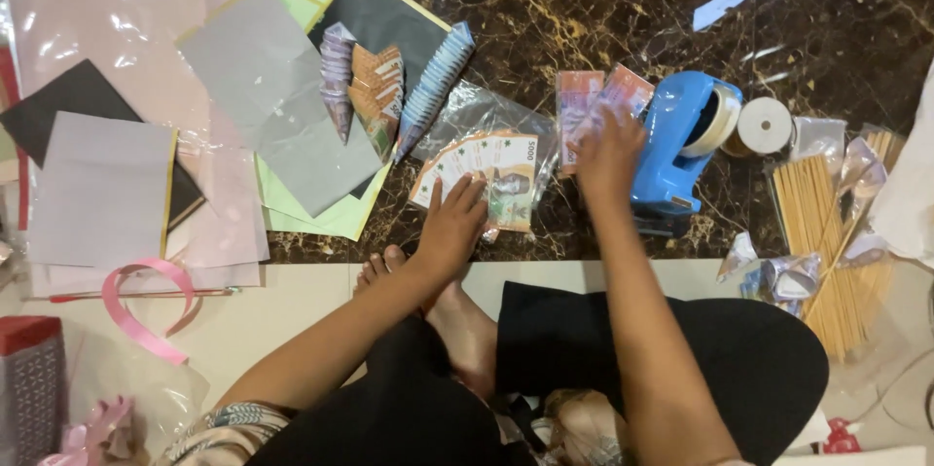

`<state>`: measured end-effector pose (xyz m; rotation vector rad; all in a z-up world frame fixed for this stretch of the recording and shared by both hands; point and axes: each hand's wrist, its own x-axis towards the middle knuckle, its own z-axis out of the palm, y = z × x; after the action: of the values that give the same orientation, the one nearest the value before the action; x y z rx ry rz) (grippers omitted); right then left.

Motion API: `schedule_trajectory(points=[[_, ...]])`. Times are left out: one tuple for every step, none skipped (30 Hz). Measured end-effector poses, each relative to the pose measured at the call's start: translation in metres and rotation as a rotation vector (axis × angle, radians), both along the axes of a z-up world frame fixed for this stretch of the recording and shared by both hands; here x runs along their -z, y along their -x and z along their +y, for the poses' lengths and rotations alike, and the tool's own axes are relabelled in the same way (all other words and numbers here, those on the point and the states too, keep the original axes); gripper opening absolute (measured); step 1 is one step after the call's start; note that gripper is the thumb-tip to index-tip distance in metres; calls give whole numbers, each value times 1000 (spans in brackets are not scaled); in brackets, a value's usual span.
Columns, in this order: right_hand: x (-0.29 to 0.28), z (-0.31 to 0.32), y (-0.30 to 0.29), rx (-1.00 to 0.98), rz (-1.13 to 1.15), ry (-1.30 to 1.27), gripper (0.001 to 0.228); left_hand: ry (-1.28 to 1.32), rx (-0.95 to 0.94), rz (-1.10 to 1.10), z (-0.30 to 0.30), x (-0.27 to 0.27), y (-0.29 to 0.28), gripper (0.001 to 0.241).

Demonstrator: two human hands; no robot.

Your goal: The person is preparing a money fan by inserting individual currency bills into plastic sleeves and arranging them in a semi-circular pattern.

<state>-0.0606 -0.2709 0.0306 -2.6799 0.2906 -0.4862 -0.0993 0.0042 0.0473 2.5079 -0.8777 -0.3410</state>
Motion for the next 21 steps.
schedule_trajectory(points=[[-2,-9,-13,59,7,23,44,-10,-10,-9,1,0,1,25],[-2,-18,-25,55,3,19,44,-14,-14,-13,2,2,1,25],[-2,-27,-38,86,86,30,56,-22,-14,-19,3,4,1,25],[-2,-37,-48,118,173,43,67,-29,-11,-22,3,6,3,25],[1,-40,-53,117,173,41,67,-31,-12,-22,5,8,4,25],[3,-45,-59,121,288,25,70,-31,-9,-25,5,10,4,25],[4,-50,-64,125,404,9,72,-30,-6,-28,5,13,3,24],[10,-55,-67,124,399,11,72,-28,-8,-33,5,14,2,24],[16,-59,-69,100,328,111,70,-22,-6,-46,4,16,2,24],[23,-62,-70,75,260,210,68,-17,-5,-56,4,18,2,25],[31,-71,-71,72,258,212,68,-16,-8,-57,4,22,1,25],[40,-79,-71,52,148,378,50,-17,1,-72,5,27,1,25],[49,-87,-70,32,35,541,33,-18,10,-86,5,31,2,25],[43,-89,-69,30,40,540,33,-19,9,-80,6,29,0,25],[38,-91,-69,14,-49,565,23,1,14,-97,7,27,-2,24],[32,-96,-65,-3,-133,592,14,24,21,-110,6,24,-2,22],[15,-89,-56,-5,-122,594,14,26,23,-99,6,25,0,22],[-3,-83,-52,-3,-172,590,13,33,38,-131,6,26,-4,23],[-22,-77,-47,-1,-221,586,12,41,53,-163,6,26,-7,24],[-44,-64,-36,-2,-222,587,12,42,51,-163,6,29,-8,24],[-65,-51,-24,-36,-301,506,10,47,76,-196,5,32,-9,26]])
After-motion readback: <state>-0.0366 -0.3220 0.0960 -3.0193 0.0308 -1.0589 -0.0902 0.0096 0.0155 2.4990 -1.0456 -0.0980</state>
